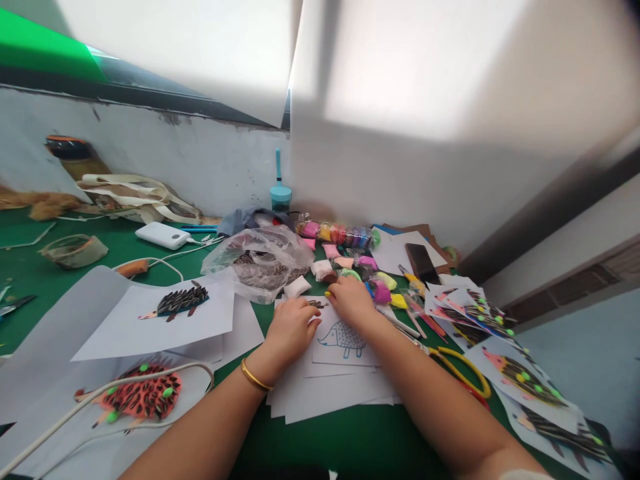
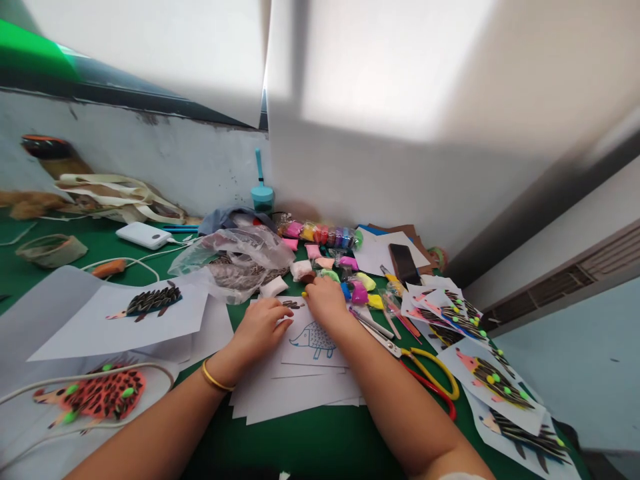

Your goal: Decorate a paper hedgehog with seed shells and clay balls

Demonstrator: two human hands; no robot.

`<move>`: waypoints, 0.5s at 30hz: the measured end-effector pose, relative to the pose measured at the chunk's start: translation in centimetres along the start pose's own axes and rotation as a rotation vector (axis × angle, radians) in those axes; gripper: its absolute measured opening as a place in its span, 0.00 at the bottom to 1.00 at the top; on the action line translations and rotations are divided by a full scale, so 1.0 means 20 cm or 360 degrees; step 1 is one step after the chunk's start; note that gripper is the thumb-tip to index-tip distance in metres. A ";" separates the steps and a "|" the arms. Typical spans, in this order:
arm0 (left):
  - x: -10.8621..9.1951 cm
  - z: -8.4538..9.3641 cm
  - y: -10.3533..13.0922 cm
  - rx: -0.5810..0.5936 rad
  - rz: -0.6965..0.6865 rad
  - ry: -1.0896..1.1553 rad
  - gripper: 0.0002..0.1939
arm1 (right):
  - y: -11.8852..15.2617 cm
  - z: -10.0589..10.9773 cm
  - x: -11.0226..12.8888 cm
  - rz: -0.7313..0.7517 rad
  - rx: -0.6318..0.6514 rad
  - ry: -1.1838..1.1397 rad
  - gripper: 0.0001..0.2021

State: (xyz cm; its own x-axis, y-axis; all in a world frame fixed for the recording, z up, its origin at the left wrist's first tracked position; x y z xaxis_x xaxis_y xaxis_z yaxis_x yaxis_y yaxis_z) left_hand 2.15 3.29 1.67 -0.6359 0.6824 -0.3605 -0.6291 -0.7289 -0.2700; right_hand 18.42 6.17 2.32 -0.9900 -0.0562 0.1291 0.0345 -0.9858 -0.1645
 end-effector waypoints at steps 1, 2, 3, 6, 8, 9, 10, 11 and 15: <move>0.00 0.00 0.00 -0.0003 -0.0002 0.0014 0.08 | 0.01 0.01 -0.01 -0.0018 -0.0015 -0.0029 0.07; 0.00 0.00 0.00 -0.0015 0.0001 0.0033 0.08 | 0.03 0.02 -0.02 -0.0038 -0.0028 -0.0061 0.06; 0.00 0.00 0.00 -0.0038 0.0005 0.0060 0.08 | 0.05 0.04 -0.03 -0.0058 -0.0034 -0.0091 0.05; -0.01 0.01 0.00 -0.0122 0.0006 0.0236 0.12 | 0.15 0.09 -0.04 -0.0056 -0.0014 -0.0281 0.04; -0.03 0.02 0.00 -0.0118 0.0000 0.0433 0.16 | 0.23 0.12 -0.02 0.0062 -0.0019 -0.0634 0.03; -0.04 0.02 0.00 -0.0078 -0.0009 0.0529 0.17 | 0.27 0.14 0.00 0.0135 -0.0033 -0.0745 0.03; -0.06 0.02 0.00 -0.0026 -0.0027 0.0595 0.16 | 0.31 0.14 0.02 0.0219 -0.0032 -0.0818 0.03; -0.07 0.02 0.01 0.0027 -0.0048 0.0622 0.14 | 0.34 0.14 0.04 0.0297 -0.0024 -0.0849 0.03; -0.09 0.01 0.01 0.0123 0.0000 0.0596 0.13 | 0.42 0.11 0.07 0.0324 -0.0051 -0.0919 0.06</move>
Point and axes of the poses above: each hand's wrist, its own y-axis away from the middle knuckle, its own z-axis out of the back of the hand, x = y × z, the point moved 4 cm from there along -y, towards the middle knuckle, and after that the axes turned 8 degrees about -z, right-handed, at the moved point
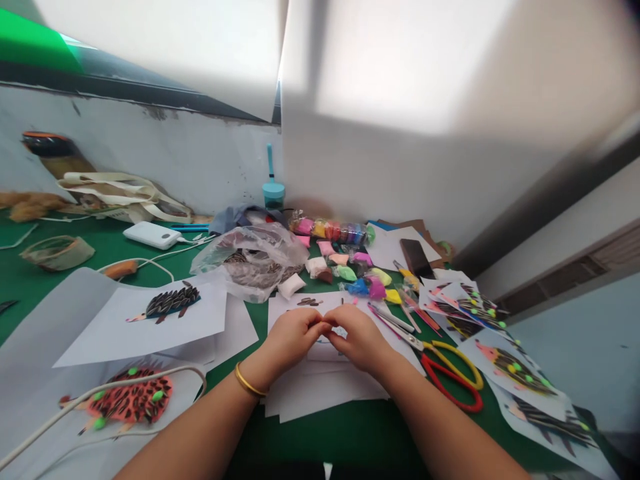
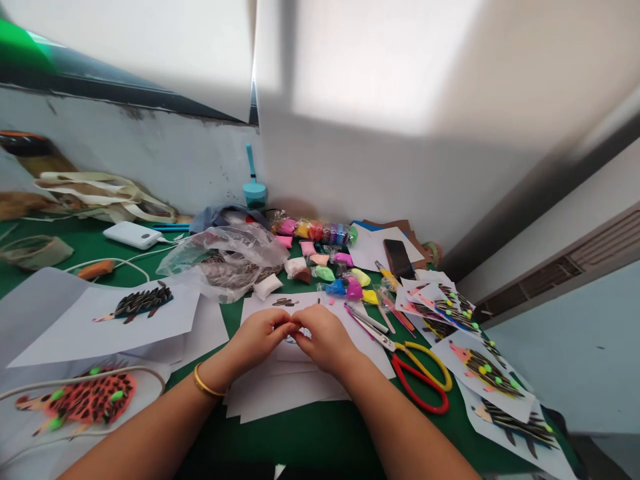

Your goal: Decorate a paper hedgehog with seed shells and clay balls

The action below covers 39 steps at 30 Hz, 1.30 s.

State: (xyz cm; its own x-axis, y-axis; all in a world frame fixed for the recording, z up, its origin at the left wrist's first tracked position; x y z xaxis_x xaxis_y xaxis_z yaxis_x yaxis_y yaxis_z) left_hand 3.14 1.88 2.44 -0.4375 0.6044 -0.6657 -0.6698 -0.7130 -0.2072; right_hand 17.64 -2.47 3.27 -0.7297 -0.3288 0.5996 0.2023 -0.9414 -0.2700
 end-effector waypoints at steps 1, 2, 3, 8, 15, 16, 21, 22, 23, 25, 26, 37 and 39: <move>0.00 0.00 0.00 0.0012 0.0030 0.0002 0.13 | 0.01 -0.01 0.00 -0.0010 -0.0011 -0.0027 0.07; 0.01 -0.01 0.00 0.0026 0.0057 0.0010 0.14 | 0.01 -0.01 -0.01 -0.0005 -0.0017 -0.0059 0.08; 0.01 -0.01 0.00 0.0038 0.0076 0.0021 0.14 | 0.01 -0.01 -0.01 0.0015 -0.0021 -0.0093 0.08; -0.02 -0.01 0.01 0.0040 0.0025 0.0104 0.17 | 0.03 0.02 -0.01 0.0159 -0.0128 -0.0163 0.05; -0.02 -0.01 0.01 0.0035 0.0035 0.0093 0.15 | 0.03 0.01 -0.01 0.0170 -0.0198 -0.0173 0.05; -0.02 -0.01 0.01 0.0013 0.0043 0.0098 0.15 | 0.03 0.01 -0.01 0.0166 -0.0199 -0.0181 0.06; 0.00 -0.01 0.00 -0.0036 0.0057 0.0221 0.13 | 0.03 0.00 -0.02 0.0162 -0.0202 -0.0167 0.05; 0.00 -0.01 0.00 -0.0034 0.0058 0.0255 0.13 | 0.03 0.01 -0.02 0.0163 -0.0205 -0.0163 0.04; 0.00 -0.01 0.00 -0.0027 0.0055 0.0279 0.13 | 0.03 0.01 -0.02 0.0167 -0.0208 -0.0161 0.02; -0.01 -0.01 0.00 -0.0022 0.0039 0.0250 0.15 | 0.03 0.02 -0.01 0.0181 -0.0222 -0.0165 0.00; -0.01 -0.01 0.00 -0.0020 0.0026 0.0203 0.16 | 0.03 0.02 -0.01 0.0189 -0.0236 -0.0169 0.01; -0.05 0.01 0.03 -0.0025 -0.0085 -0.0094 0.18 | 0.05 0.02 0.00 0.0226 -0.0327 -0.0215 0.05; -0.04 0.01 0.04 -0.0061 -0.0029 0.0003 0.14 | 0.05 0.02 0.00 0.0243 -0.0340 -0.0218 0.07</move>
Point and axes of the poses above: each hand's wrist, its own y-axis away from the middle knuckle, its own z-axis out of the back of the hand, x = y × z, the point moved 4 cm from there along -y, towards the middle knuckle, and after that the axes turned 8 degrees about -z, right-handed, at the moved point
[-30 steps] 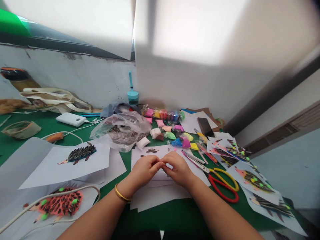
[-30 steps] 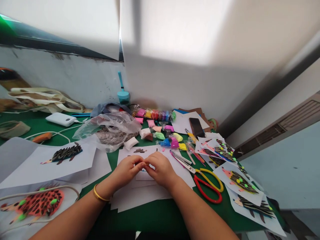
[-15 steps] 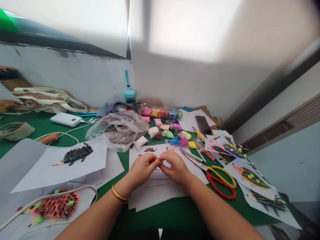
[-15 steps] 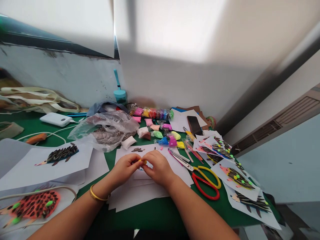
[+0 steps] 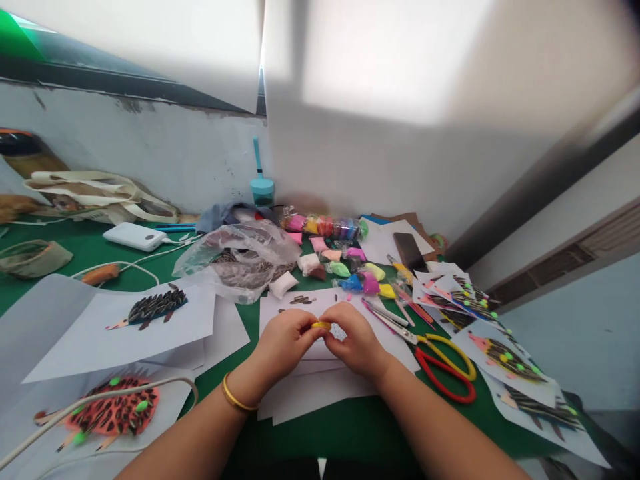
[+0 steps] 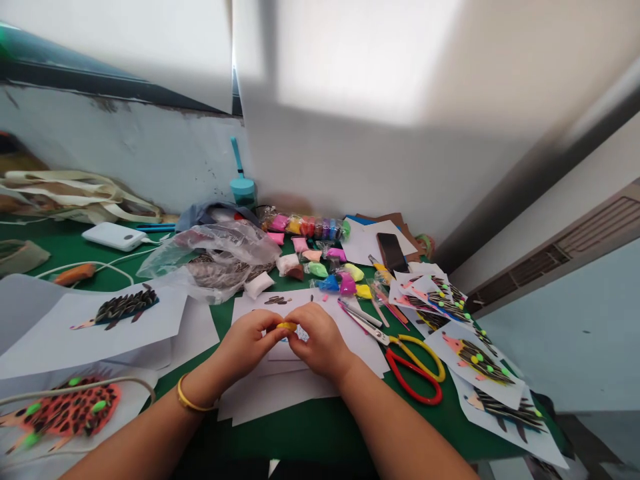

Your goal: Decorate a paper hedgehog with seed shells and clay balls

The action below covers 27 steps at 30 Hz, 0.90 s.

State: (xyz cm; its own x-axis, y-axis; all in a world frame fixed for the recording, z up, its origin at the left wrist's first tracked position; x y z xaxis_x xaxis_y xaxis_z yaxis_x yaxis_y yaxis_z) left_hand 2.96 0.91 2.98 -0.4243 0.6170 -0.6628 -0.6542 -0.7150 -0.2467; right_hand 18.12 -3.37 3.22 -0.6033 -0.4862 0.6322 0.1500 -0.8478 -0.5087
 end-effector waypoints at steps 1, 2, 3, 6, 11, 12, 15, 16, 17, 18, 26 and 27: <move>0.00 0.00 0.00 -0.0025 0.0026 0.0052 0.12 | 0.00 0.00 0.00 0.0017 -0.0013 0.0000 0.09; 0.01 0.00 0.00 -0.0048 0.0048 0.0105 0.10 | 0.00 0.00 0.00 0.0036 -0.0031 0.0001 0.11; 0.01 0.00 -0.01 -0.0066 0.0069 0.0154 0.09 | 0.00 0.01 0.00 0.0054 -0.0049 0.0002 0.12; 0.01 0.00 -0.01 -0.0070 0.0128 0.0269 0.09 | 0.00 0.02 0.00 0.0077 -0.0084 0.0004 0.10; 0.01 0.00 -0.01 -0.0023 0.0132 0.0320 0.10 | 0.00 0.02 0.01 0.0051 -0.0059 0.0039 0.08; 0.01 0.00 -0.01 -0.0007 0.0116 0.0320 0.11 | 0.00 0.02 0.01 0.0053 -0.0048 0.0050 0.08; 0.00 -0.01 -0.01 0.0040 0.0045 0.0266 0.12 | 0.00 0.02 0.01 0.0057 -0.0007 0.0089 0.07; 0.00 0.00 -0.01 0.0050 0.0009 0.0207 0.12 | 0.00 0.02 0.00 0.0057 0.0011 0.0102 0.07; 0.00 0.00 -0.02 0.0053 -0.0037 0.0125 0.12 | 0.00 0.02 0.00 0.0056 0.0026 0.0114 0.07; -0.01 0.00 -0.02 0.0051 -0.0100 0.0028 0.12 | 0.00 0.02 -0.01 0.0053 0.0043 0.0123 0.08; 0.01 0.04 -0.02 -0.0158 -0.0295 -0.0007 0.08 | -0.01 0.03 -0.08 -0.0279 0.0205 -0.0274 0.05; 0.03 0.05 -0.02 -0.0245 -0.0216 0.0108 0.09 | -0.01 0.04 -0.10 -0.0392 0.0186 -0.0380 0.03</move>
Point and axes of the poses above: each hand's wrist, its own y-axis away from the middle knuckle, its own z-axis out of the back of the hand, x = y × z, the point moved 4 cm from there along -y, towards the middle knuckle, and after that the axes turned 8 degrees about -z, right-handed, at the moved point
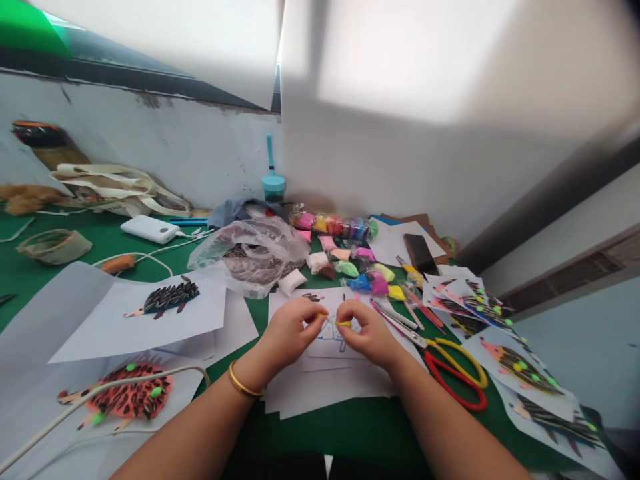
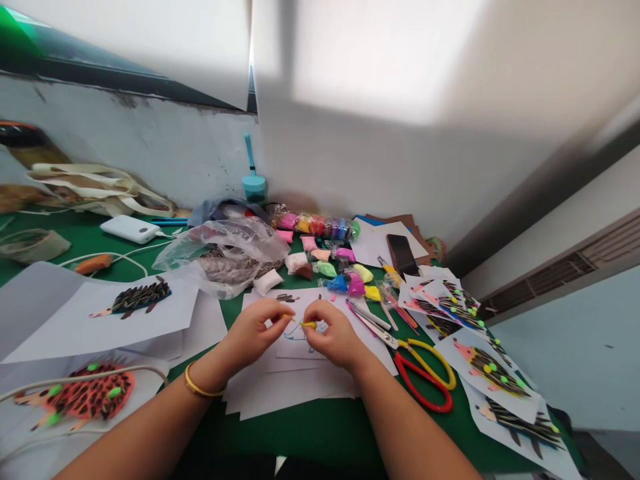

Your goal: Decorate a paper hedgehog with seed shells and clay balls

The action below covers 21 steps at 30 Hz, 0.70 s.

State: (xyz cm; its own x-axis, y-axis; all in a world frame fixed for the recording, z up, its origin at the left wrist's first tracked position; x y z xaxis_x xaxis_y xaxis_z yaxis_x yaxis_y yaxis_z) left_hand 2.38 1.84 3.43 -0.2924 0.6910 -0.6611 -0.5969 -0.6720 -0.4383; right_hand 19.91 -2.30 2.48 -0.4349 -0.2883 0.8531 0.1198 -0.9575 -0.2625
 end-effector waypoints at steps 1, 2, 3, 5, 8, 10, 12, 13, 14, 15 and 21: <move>0.02 0.01 0.00 -0.0102 0.0101 0.0116 0.10 | -0.01 0.02 -0.03 -0.0107 -0.0040 -0.0110 0.02; 0.04 0.02 0.00 -0.0177 0.0210 0.0257 0.12 | -0.01 0.04 -0.06 -0.0207 -0.0097 -0.0206 0.02; 0.06 0.03 0.00 -0.0244 0.0315 0.0406 0.13 | -0.02 0.05 -0.09 -0.0297 -0.0153 -0.0281 0.04; 0.08 0.02 0.00 -0.0315 0.0472 0.0694 0.14 | -0.03 0.08 -0.14 -0.0420 -0.0237 -0.0305 0.10; 0.09 0.00 -0.01 -0.0362 0.0588 0.1017 0.14 | -0.06 0.11 -0.16 -0.0365 -0.0294 0.0047 0.12; 0.09 -0.01 -0.01 -0.0383 0.0655 0.1193 0.15 | -0.09 0.11 -0.15 -0.0254 -0.0293 0.0390 0.12; 0.10 -0.03 0.00 -0.0418 0.0716 0.1345 0.18 | -0.13 0.10 -0.14 -0.0253 -0.0280 0.0690 0.12; 0.10 -0.03 0.00 -0.0441 0.0737 0.1398 0.20 | -0.15 0.10 -0.14 -0.0292 -0.0269 0.0819 0.12; 0.10 -0.03 0.00 -0.0462 0.0751 0.1429 0.21 | -0.17 0.09 -0.13 -0.0326 -0.0252 0.0941 0.11; 0.10 -0.03 0.00 -0.0476 0.0759 0.1438 0.20 | -0.19 0.08 -0.13 -0.0342 -0.0223 0.1047 0.09; 0.09 -0.02 0.00 -0.0452 0.0760 0.1346 0.19 | -0.29 0.02 -0.11 -0.0265 -0.0121 0.1237 0.05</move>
State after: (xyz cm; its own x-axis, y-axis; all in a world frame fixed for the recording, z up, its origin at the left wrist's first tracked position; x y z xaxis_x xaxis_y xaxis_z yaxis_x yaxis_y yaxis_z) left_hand 2.18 3.08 2.01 0.2368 -0.0079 -0.9715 -0.3240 -0.9434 -0.0713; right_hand 20.58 3.78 2.39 -0.9428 -0.0240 0.3325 -0.0504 -0.9757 -0.2132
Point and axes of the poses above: each hand's wrist, its own y-axis away from the middle knuckle, its own z-axis out of the back of the hand, x = y × z, the point moved 4 cm from there along -y, towards the middle knuckle, and after that the axes turned 8 degrees about -z, right-handed, at the moved point
